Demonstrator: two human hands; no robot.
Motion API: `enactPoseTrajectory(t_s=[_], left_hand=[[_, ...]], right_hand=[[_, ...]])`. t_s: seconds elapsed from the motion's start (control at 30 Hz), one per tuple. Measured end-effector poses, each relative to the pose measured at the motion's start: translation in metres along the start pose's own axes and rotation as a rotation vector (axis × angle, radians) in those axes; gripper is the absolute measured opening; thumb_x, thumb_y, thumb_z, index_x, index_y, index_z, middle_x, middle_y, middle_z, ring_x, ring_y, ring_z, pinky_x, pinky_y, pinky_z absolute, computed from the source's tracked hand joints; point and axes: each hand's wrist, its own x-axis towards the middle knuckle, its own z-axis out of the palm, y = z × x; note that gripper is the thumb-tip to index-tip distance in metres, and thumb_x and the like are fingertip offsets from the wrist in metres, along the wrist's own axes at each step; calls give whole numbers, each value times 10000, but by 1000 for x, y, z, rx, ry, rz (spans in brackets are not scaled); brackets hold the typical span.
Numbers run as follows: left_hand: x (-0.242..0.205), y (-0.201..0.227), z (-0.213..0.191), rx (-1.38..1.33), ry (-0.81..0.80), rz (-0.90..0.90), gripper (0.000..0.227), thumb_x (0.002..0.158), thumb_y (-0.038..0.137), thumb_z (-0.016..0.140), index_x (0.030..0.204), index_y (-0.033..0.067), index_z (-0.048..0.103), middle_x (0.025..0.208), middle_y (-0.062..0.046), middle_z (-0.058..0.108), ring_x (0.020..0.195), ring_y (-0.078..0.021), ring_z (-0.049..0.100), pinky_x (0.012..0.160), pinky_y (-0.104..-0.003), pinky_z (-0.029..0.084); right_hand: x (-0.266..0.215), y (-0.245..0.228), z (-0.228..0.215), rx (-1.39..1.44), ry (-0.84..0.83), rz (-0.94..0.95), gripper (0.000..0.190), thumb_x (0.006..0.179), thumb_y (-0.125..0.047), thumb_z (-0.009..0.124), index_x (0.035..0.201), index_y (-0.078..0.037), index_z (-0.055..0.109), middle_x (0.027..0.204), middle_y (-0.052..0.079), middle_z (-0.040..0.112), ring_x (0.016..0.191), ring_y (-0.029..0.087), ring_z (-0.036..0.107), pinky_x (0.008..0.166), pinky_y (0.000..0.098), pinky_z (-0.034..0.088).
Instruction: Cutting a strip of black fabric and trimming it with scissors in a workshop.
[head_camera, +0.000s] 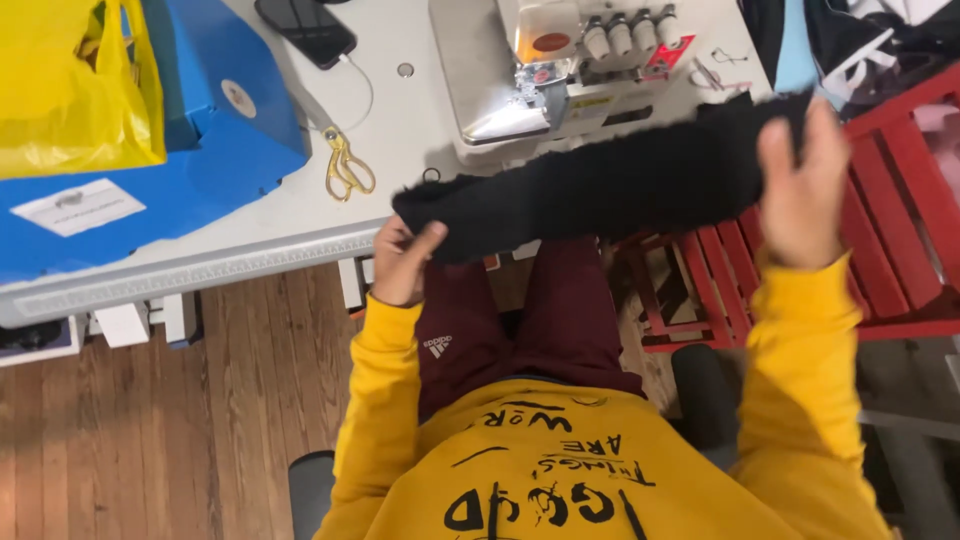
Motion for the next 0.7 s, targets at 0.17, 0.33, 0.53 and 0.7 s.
enactPoseTrajectory(t_s=[0.17, 0.33, 0.53, 0.7], left_hand=[[-22, 11, 7, -306, 482, 155, 240, 1068, 86, 591, 1289, -1, 627, 1197, -55, 700, 1089, -139, 653, 996, -279, 517], [-46, 23, 2, 533, 682, 292, 217, 1144, 207, 580, 1232, 10, 603, 1006, -87, 692, 918, -119, 612, 890, -260, 508], [-73, 40, -31, 924, 743, 340, 266, 1032, 213, 722, 1184, -1, 675, 885, -163, 734, 786, -154, 728, 703, -294, 556], [-94, 22, -44, 721, 675, -73, 320, 965, 272, 691, 1183, 38, 688, 744, -129, 735, 568, -142, 719, 507, -294, 546]], right_hand=[[-84, 47, 75, 7, 165, 19, 402, 1165, -136, 497, 1525, 39, 460, 1414, 125, 595, 1280, 223, 559, 1132, 323, 439], [-97, 57, 113, -30, 343, 115, 357, 1182, -239, 533, 1338, 81, 506, 1247, 144, 573, 1145, 224, 527, 1000, 335, 436], [-94, 58, 131, 130, 182, 144, 320, 1159, -293, 596, 1174, 25, 561, 1048, 29, 585, 961, 103, 525, 885, 258, 470], [-109, 72, 139, 151, 66, 195, 298, 1130, -256, 663, 1193, 23, 581, 1058, 55, 642, 984, 88, 566, 900, 254, 483]])
